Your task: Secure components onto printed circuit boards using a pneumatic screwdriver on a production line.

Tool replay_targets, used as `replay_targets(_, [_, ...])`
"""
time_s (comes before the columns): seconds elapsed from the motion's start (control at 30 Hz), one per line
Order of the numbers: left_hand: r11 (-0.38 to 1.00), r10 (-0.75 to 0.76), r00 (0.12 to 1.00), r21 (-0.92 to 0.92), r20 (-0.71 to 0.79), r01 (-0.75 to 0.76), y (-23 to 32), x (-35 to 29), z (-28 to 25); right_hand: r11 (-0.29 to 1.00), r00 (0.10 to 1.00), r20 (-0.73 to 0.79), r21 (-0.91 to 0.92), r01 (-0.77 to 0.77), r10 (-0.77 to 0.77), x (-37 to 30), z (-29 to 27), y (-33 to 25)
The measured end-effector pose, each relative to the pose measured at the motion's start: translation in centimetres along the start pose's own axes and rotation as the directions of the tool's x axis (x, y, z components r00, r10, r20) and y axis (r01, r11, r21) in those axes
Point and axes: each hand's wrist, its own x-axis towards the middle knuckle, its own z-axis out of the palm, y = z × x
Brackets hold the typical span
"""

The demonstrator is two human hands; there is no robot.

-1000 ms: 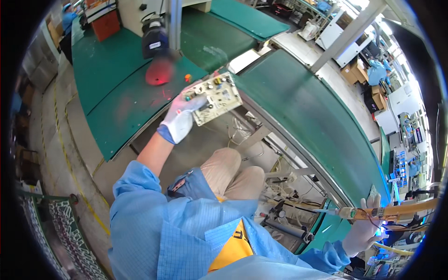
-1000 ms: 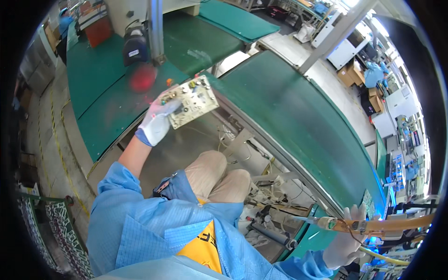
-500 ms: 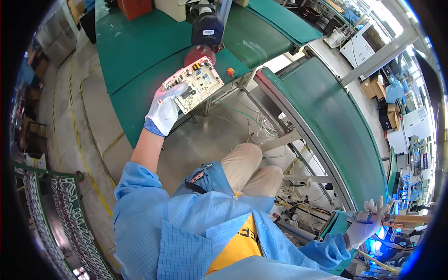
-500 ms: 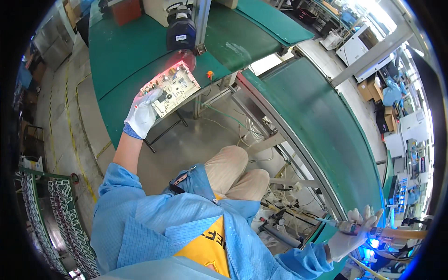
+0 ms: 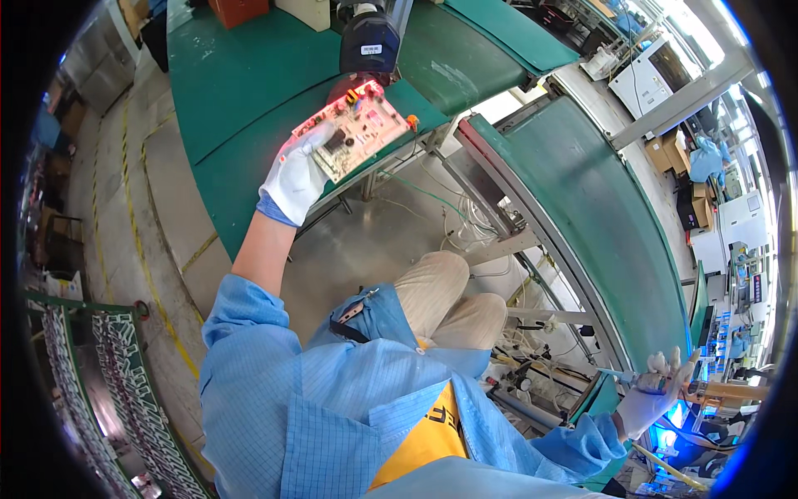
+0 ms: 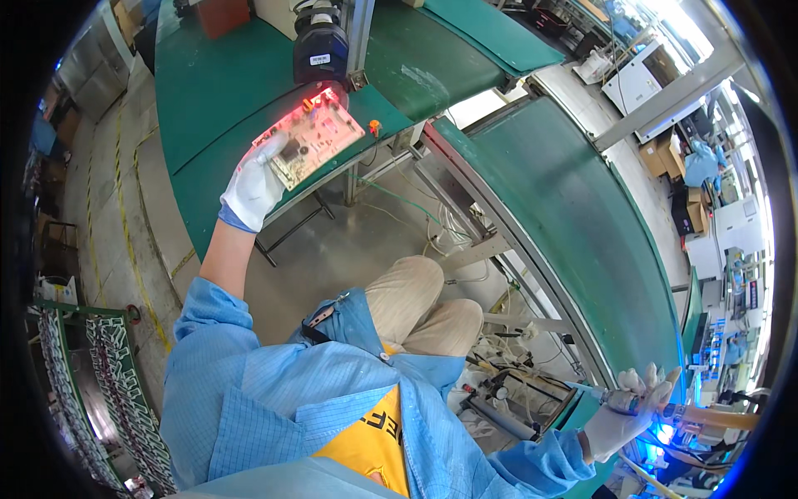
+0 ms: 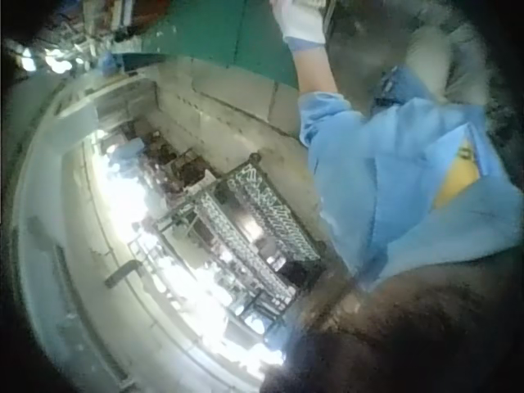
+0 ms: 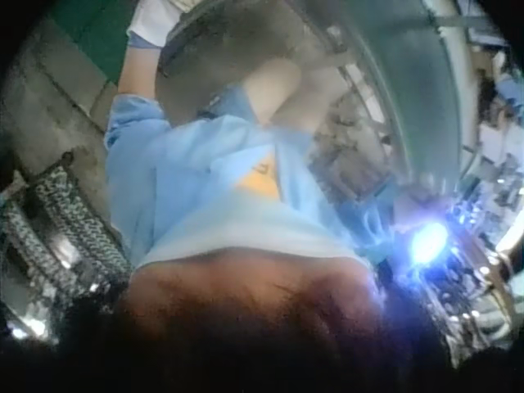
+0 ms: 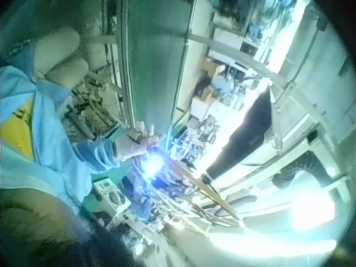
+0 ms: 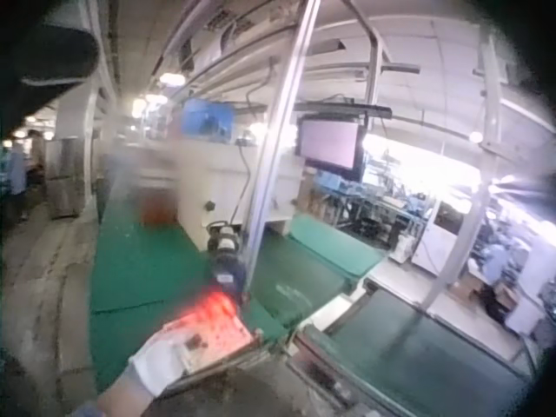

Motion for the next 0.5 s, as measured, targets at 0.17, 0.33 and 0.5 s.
replay_targets(0.17, [0.999, -0.014, 0.997, -0.049, -0.072, 0.010, 1.0, 1.7, 0.7, 1.000, 0.999, 0.043, -0.026, -0.002, 0.003, -0.8, 1.1, -0.3])
replay_targets(0.33, [0.998, 0.029, 0.996, -0.050, -0.082, -0.033, 1.2, 2.3, 0.7, 0.997, 0.988, 0.135, -0.017, -0.077, 0.078, 0.4, -0.2, 1.0])
replay_targets(0.5, [0.999, 0.039, 0.998, -0.008, -0.055, -0.039, 1.3, 1.5, 3.3, 0.992, 0.961, 0.271, 0.105, -0.075, 0.044, 0.6, 0.8, 1.1])
